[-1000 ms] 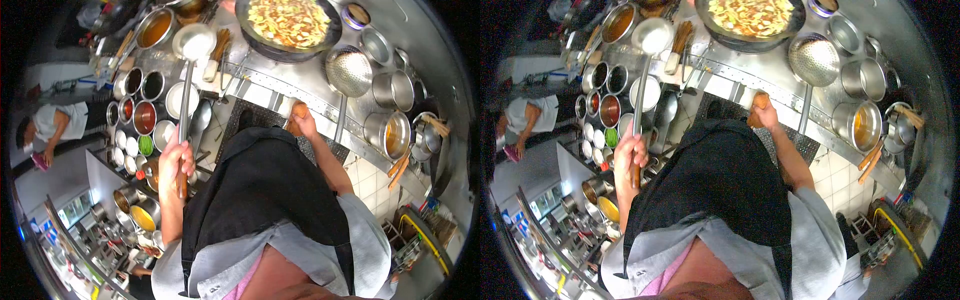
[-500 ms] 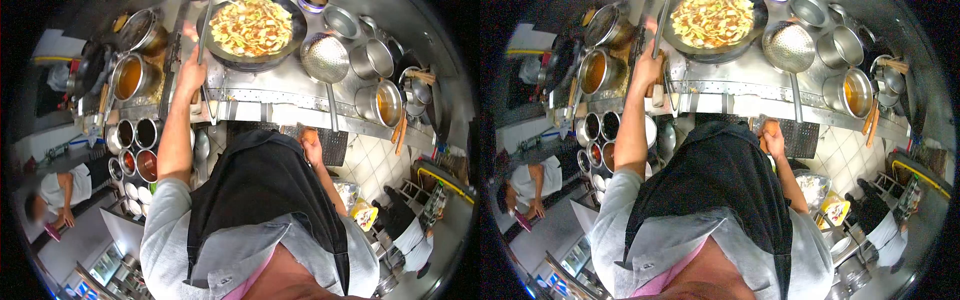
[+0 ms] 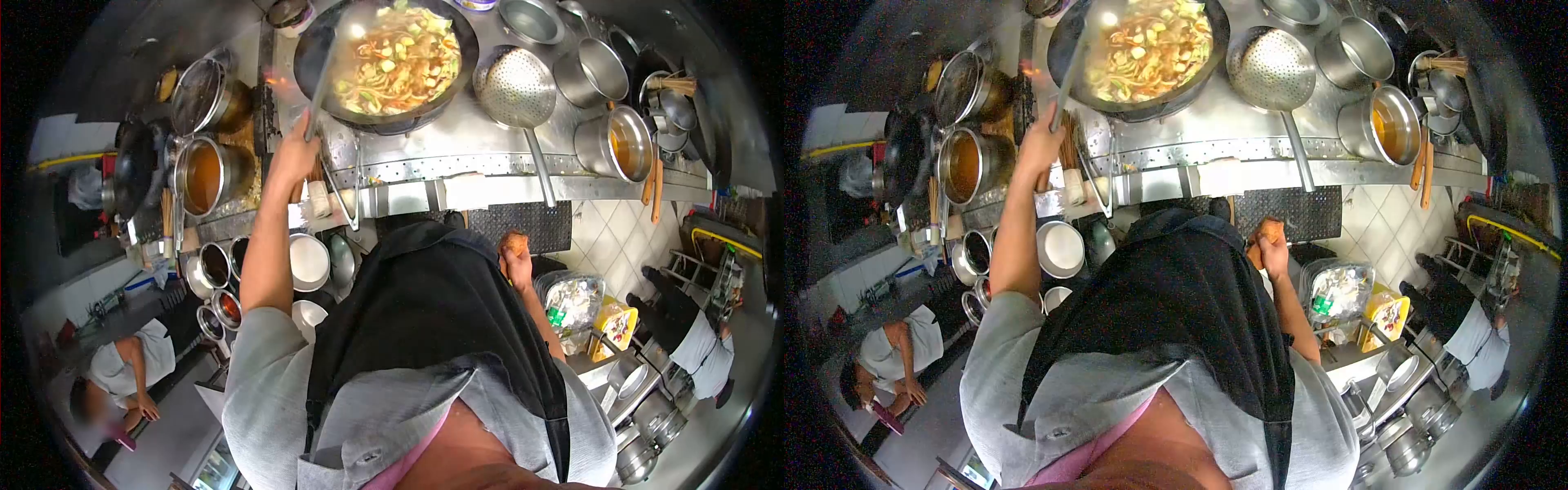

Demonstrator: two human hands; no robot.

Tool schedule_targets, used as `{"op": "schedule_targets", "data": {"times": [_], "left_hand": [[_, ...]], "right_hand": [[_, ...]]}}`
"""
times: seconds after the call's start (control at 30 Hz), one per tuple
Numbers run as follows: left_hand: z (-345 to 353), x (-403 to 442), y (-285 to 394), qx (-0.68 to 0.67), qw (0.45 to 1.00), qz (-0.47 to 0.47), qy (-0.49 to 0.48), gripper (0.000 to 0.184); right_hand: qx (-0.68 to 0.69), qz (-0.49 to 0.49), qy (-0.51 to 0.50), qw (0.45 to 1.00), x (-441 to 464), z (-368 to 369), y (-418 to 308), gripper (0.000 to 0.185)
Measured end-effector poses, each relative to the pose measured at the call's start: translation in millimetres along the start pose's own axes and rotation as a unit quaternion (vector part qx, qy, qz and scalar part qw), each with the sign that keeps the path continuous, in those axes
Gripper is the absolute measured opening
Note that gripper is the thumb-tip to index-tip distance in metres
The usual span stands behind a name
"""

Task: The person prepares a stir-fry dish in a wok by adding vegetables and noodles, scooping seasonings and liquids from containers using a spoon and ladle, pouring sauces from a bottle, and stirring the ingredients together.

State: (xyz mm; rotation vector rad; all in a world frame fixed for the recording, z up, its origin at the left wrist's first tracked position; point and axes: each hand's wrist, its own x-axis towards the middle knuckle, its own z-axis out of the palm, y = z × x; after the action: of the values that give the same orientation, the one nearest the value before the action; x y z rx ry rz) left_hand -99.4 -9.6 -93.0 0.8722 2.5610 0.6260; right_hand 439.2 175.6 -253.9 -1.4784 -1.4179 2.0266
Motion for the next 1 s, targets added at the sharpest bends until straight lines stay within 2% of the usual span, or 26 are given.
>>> {"op": "schedule_targets", "data": {"times": [0.03,0.07,0.17,0.23,0.3,0.33,0.43,0.47,0.5,0.57,0.6,0.7,0.73,0.8,0.9,1.0], "left_hand": [[0,17,-5,0.087,0.994,0.032,0.052,0.066],[-11,29,5,0.094,0.995,-0.039,0.015,0.064],[0,65,-27,0.087,0.994,0.058,0.026,0.067],[10,60,-22,-0.130,0.986,-0.044,-0.100,0.071],[17,46,-14,-0.337,0.908,-0.144,-0.205,0.073],[13,33,-4,-0.401,0.881,-0.132,-0.216,0.073],[-2,30,-6,-0.332,0.913,-0.107,-0.210,0.073],[-10,32,6,-0.197,0.962,-0.087,-0.170,0.072],[-5,43,-4,-0.111,0.988,-0.020,-0.102,0.071],[-3,68,-7,0.062,0.990,0.118,0.047,0.070],[-10,77,6,0.078,0.997,0.014,-0.007,0.069],[19,107,-24,0.078,0.986,0.139,0.045,0.068],[19,103,-14,-0.005,0.996,0.086,-0.028,0.068],[14,79,18,-0.167,0.970,-0.023,-0.173,0.069],[-8,38,23,-0.209,0.955,-0.045,-0.207,0.070],[-39,12,28,-0.172,0.968,-0.051,-0.176,0.068]], "right_hand": [[0.004,-0.002,0.000,1.000,0,5,-4,0.030],[0.008,-0.004,0.000,1.000,0,7,-6,0.030],[-0.048,-0.011,0.007,0.999,6,4,-1,0.031],[-0.075,-0.004,0.016,0.997,9,-1,0,0.032],[-0.065,-0.004,0.021,0.998,10,-2,3,0.033],[-0.042,-0.008,0.021,0.999,9,-3,5,0.034],[-0.003,-0.032,0.019,0.999,11,-6,12,0.034],[0.005,-0.038,0.017,0.999,9,-7,16,0.034],[0.001,-0.027,0.017,0.999,7,-8,19,0.034],[-0.008,-0.013,0.014,1.000,12,-8,15,0.033],[-0.018,-0.012,0.011,1.000,13,-7,12,0.033],[-0.045,-0.010,0.007,0.999,12,-1,-1,0.033],[-0.052,-0.013,0.007,0.999,14,-2,0,0.032],[-0.045,-0.019,0.013,0.999,13,-5,5,0.032],[-0.013,-0.024,0.019,0.999,12,-5,4,0.032],[0.013,0.000,0.011,1.000,7,-9,7,0.033]]}}
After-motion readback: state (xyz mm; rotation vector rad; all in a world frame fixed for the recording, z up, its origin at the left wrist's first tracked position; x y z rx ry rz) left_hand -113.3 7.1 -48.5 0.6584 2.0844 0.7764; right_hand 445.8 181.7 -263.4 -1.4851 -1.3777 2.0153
